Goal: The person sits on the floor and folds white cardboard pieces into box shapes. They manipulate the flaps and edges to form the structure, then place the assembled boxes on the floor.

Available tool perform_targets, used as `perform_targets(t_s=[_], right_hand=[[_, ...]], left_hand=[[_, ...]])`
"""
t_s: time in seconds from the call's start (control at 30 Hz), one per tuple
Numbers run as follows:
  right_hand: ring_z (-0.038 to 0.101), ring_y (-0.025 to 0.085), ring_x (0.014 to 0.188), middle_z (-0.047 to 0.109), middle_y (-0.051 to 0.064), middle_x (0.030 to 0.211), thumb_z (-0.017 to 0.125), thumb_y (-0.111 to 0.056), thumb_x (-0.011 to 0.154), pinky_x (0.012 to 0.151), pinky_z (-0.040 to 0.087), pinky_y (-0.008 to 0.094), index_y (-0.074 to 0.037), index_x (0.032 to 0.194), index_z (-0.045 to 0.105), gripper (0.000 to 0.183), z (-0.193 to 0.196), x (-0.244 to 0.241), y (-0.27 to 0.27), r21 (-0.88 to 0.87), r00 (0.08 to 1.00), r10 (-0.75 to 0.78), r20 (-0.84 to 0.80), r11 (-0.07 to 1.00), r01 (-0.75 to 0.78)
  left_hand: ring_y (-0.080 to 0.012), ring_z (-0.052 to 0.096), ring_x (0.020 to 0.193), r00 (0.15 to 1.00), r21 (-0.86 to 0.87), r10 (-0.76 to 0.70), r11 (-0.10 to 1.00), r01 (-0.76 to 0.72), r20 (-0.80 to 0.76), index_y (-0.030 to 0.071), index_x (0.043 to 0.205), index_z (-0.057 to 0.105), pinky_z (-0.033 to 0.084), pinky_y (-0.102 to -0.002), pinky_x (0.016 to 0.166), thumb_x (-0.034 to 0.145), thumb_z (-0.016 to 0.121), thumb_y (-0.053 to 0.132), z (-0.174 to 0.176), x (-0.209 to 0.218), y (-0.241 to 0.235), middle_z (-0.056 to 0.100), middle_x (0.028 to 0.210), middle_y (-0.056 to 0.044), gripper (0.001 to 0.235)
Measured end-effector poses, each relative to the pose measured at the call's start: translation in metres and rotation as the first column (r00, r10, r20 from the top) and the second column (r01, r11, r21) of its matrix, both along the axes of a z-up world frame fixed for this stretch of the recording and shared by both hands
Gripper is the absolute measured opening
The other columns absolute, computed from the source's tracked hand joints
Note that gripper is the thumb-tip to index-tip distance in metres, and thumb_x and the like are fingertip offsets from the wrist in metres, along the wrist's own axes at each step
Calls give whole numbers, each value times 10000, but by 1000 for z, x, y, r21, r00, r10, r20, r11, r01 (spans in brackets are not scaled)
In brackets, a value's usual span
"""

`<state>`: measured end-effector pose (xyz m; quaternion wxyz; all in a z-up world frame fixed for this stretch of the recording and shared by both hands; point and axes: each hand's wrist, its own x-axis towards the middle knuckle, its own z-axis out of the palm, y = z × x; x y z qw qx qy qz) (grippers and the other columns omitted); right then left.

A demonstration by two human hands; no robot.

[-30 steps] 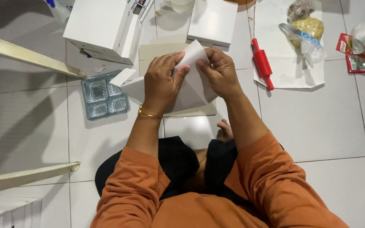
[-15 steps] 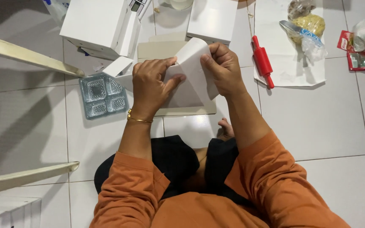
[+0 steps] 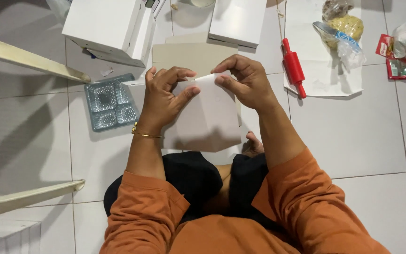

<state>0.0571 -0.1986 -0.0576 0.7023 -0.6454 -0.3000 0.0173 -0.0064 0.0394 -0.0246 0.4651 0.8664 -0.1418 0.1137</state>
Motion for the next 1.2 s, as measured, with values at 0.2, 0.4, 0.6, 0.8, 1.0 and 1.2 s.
perform_targets(t_s=[0.2,0.4,0.6,0.8,1.0,1.2], right_hand=[[694,196,902,711,160,905,779,-13,941,898,578,368,63,1119,739,198,6,-6,4,-130,1000,4,-29,992,-7],[614,140,768,692,113,782,761,-16,969,781,544,336,26,1025,769,71,14,-10,8,-205,995,-56,86,976,73],[648,191,726,696,98,778,790,-6,940,755,535,332,-10,986,786,46,8,-4,12,-201,975,-120,189,967,158],[701,226,849,727,117,883,825,-33,921,810,548,364,-20,1045,775,134,8,-2,5,-173,968,-99,231,975,141],[732,277,865,734,137,884,817,-14,921,814,569,381,-12,1030,783,114,21,-7,6,-150,941,-138,308,970,191],[677,378,1162,727,163,1099,879,-103,887,987,551,473,-35,1088,782,233,17,-5,9,-131,887,-160,433,962,238]], left_hand=[[-244,664,946,1000,21,-2,1000,2,29,238,1093,762,141,-628,1138,956,760,460,-12,4,13,690,808,0,260],[-228,621,940,997,86,37,995,-43,73,240,1035,781,131,-656,1120,966,765,380,-16,7,8,652,788,9,157],[-236,621,991,986,134,89,985,-108,139,253,985,771,100,-676,1123,964,765,371,-24,10,1,685,846,19,120],[-226,602,1026,955,141,106,979,-149,276,232,996,784,109,-698,1122,988,750,294,-20,6,-6,688,890,-18,71],[-243,598,1073,885,150,123,966,-211,449,219,1000,791,110,-693,1117,987,778,260,-12,2,-16,694,922,-35,45],[-206,646,985,847,126,141,963,-237,513,202,993,800,43,-638,1175,990,775,260,-44,6,-22,705,864,19,64]])
